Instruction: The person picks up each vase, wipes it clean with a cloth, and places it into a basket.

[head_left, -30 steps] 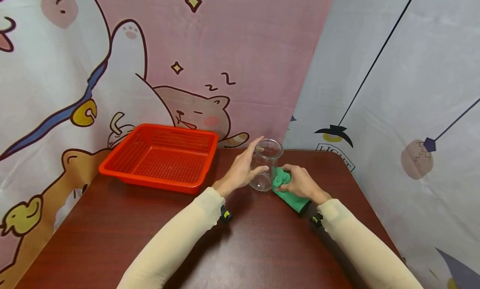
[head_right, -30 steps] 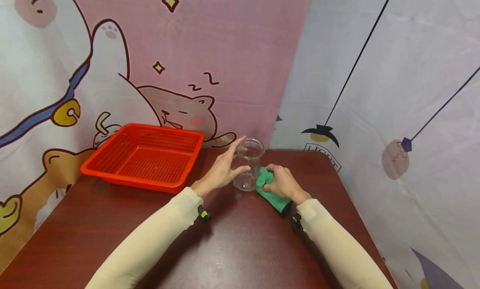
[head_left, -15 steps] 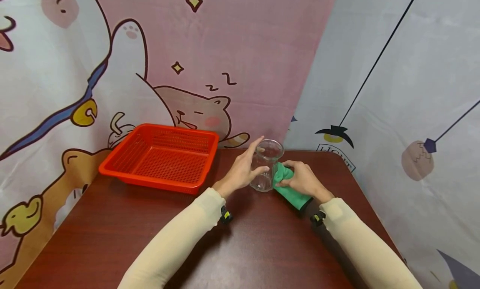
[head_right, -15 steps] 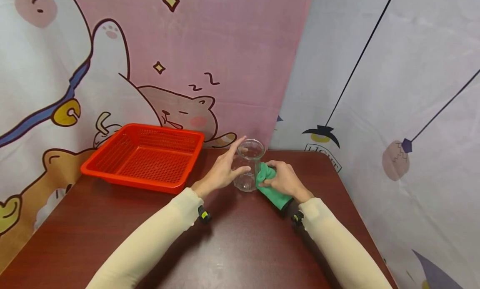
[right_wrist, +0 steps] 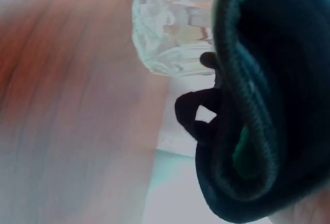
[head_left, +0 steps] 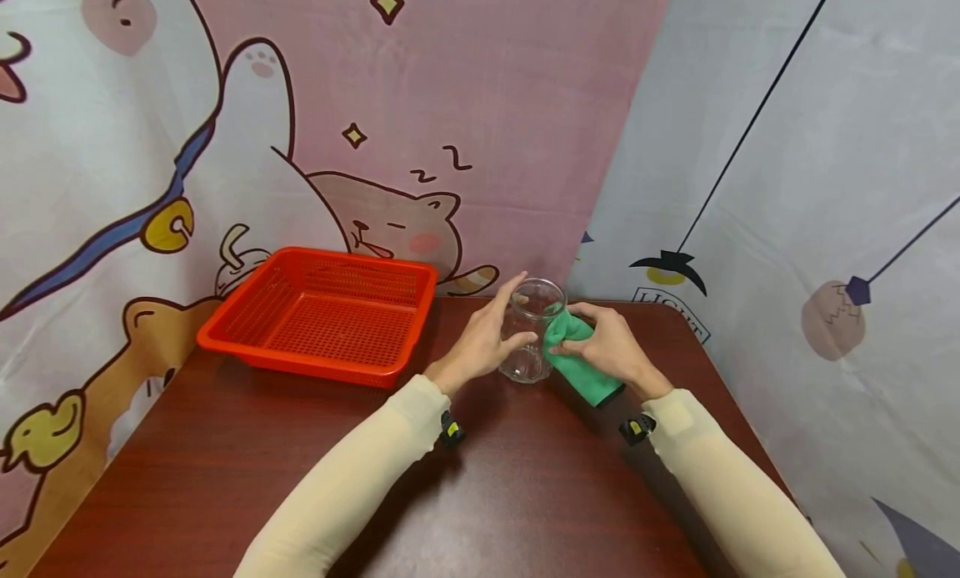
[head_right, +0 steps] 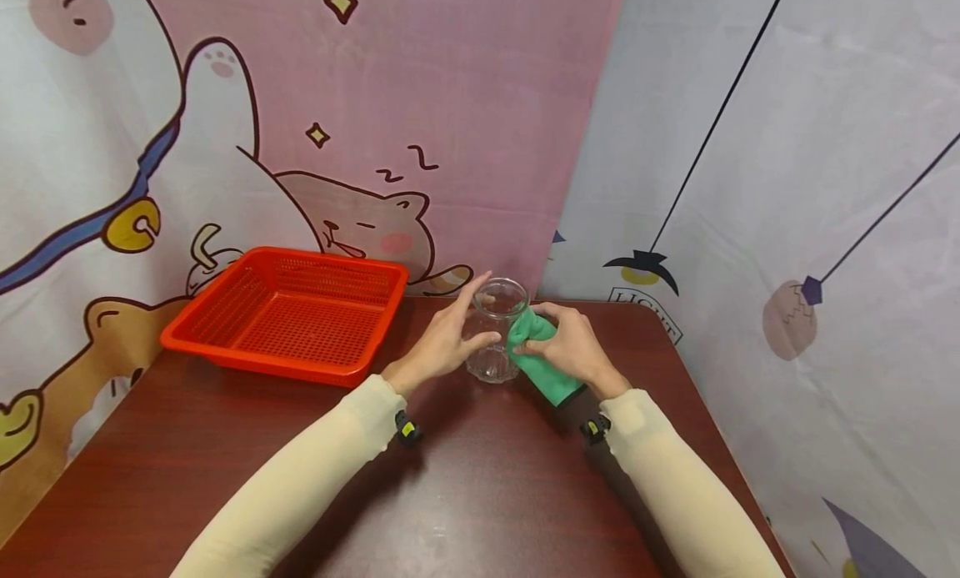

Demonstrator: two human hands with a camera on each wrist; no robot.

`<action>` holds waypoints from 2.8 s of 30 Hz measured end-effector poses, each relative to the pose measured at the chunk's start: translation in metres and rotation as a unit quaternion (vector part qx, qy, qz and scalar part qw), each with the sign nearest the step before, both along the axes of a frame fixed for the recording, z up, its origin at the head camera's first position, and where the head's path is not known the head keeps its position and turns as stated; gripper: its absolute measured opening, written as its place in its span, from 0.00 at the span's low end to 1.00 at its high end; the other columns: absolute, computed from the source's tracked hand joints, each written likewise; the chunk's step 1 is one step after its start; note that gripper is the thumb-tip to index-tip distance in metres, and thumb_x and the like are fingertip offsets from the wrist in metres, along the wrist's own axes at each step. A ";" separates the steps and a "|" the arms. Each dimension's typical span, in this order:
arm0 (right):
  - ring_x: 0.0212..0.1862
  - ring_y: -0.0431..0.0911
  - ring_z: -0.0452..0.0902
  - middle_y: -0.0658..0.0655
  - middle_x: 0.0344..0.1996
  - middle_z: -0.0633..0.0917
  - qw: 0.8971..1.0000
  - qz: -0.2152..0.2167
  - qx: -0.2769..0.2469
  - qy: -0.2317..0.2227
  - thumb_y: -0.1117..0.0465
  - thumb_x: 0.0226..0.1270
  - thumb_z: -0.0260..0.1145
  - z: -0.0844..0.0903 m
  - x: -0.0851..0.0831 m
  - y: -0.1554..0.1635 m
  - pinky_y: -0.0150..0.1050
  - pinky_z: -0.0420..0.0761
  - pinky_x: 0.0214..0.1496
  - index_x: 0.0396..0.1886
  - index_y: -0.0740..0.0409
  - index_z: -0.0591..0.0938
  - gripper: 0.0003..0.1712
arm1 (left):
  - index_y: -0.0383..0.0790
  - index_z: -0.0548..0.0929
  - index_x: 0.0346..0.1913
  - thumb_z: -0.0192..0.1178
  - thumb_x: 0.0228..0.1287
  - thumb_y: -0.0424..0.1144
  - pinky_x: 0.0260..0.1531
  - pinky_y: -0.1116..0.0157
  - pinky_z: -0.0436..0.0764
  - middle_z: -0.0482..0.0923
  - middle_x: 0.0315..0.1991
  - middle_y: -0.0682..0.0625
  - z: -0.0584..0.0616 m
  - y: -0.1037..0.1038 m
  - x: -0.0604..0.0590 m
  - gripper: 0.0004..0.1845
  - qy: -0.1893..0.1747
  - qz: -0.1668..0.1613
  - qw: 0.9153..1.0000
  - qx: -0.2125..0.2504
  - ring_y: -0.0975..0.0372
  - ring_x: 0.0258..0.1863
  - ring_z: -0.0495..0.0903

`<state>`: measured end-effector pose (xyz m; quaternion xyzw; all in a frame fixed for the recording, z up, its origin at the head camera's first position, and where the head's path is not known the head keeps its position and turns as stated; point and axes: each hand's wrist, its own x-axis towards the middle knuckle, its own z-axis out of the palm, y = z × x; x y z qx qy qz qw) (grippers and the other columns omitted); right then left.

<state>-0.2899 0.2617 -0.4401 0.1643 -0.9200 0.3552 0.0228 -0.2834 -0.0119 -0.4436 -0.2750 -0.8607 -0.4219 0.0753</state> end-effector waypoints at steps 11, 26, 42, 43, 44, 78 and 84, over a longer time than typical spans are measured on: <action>0.41 0.48 0.90 0.57 0.56 0.96 0.997 -0.013 -0.071 0.015 0.46 0.67 0.91 0.007 0.000 -0.001 0.39 0.87 0.43 0.71 0.49 0.90 0.35 | 0.54 0.51 0.97 0.79 0.79 0.41 0.82 0.42 0.81 0.69 0.90 0.42 0.002 -0.001 0.001 0.57 -0.005 -0.002 1.000 0.012 0.42 0.82 0.81; 0.39 0.43 0.94 0.62 0.56 0.95 0.988 -0.058 -0.143 0.013 0.45 0.71 0.89 0.027 0.005 0.012 0.40 0.93 0.41 0.74 0.45 0.90 0.35 | 0.54 0.52 0.96 0.79 0.78 0.42 0.83 0.42 0.79 0.69 0.91 0.39 0.007 0.002 -0.002 0.57 0.005 -0.004 1.000 -0.003 0.41 0.84 0.79; 0.42 0.41 0.93 0.63 0.59 0.94 0.987 -0.063 -0.145 0.025 0.45 0.73 0.87 0.027 0.004 0.015 0.39 0.93 0.42 0.75 0.49 0.88 0.35 | 0.51 0.50 0.97 0.80 0.77 0.38 0.83 0.44 0.80 0.76 0.84 0.38 0.015 0.003 -0.001 0.58 -0.022 0.005 1.000 -0.003 0.43 0.82 0.81; 0.42 0.41 0.93 0.63 0.59 0.94 0.987 -0.064 -0.145 0.025 0.45 0.73 0.87 0.026 0.004 0.016 0.39 0.93 0.42 0.75 0.49 0.88 0.35 | 0.50 0.51 0.97 0.80 0.77 0.38 0.84 0.44 0.80 0.77 0.83 0.38 0.014 0.004 -0.001 0.58 -0.021 0.006 1.000 -0.002 0.43 0.81 0.81; 0.42 0.41 0.93 0.63 0.59 0.94 0.987 -0.064 -0.146 0.024 0.45 0.73 0.87 0.025 0.005 0.016 0.39 0.93 0.43 0.75 0.49 0.88 0.36 | 0.49 0.51 0.97 0.80 0.77 0.37 0.83 0.43 0.80 0.77 0.82 0.38 0.014 0.004 0.000 0.58 -0.019 0.007 1.000 0.001 0.43 0.81 0.82; 0.38 0.41 0.94 0.59 0.52 0.95 0.984 -0.067 -0.164 -0.012 0.46 0.72 0.88 0.007 0.014 0.028 0.41 0.94 0.39 0.74 0.49 0.89 0.35 | 0.57 0.62 0.95 0.73 0.74 0.19 0.76 0.42 0.86 0.86 0.74 0.40 0.030 -0.030 -0.020 0.55 -0.041 -0.137 0.987 -0.070 0.46 0.75 0.86; 0.37 0.39 0.93 0.59 0.53 0.95 0.983 -0.067 -0.168 -0.018 0.51 0.73 0.87 0.006 0.014 0.027 0.39 0.93 0.39 0.76 0.50 0.88 0.35 | 0.56 0.57 0.97 0.71 0.77 0.20 0.78 0.45 0.86 0.83 0.78 0.39 0.032 -0.029 -0.020 0.56 -0.056 -0.149 0.985 -0.065 0.45 0.76 0.87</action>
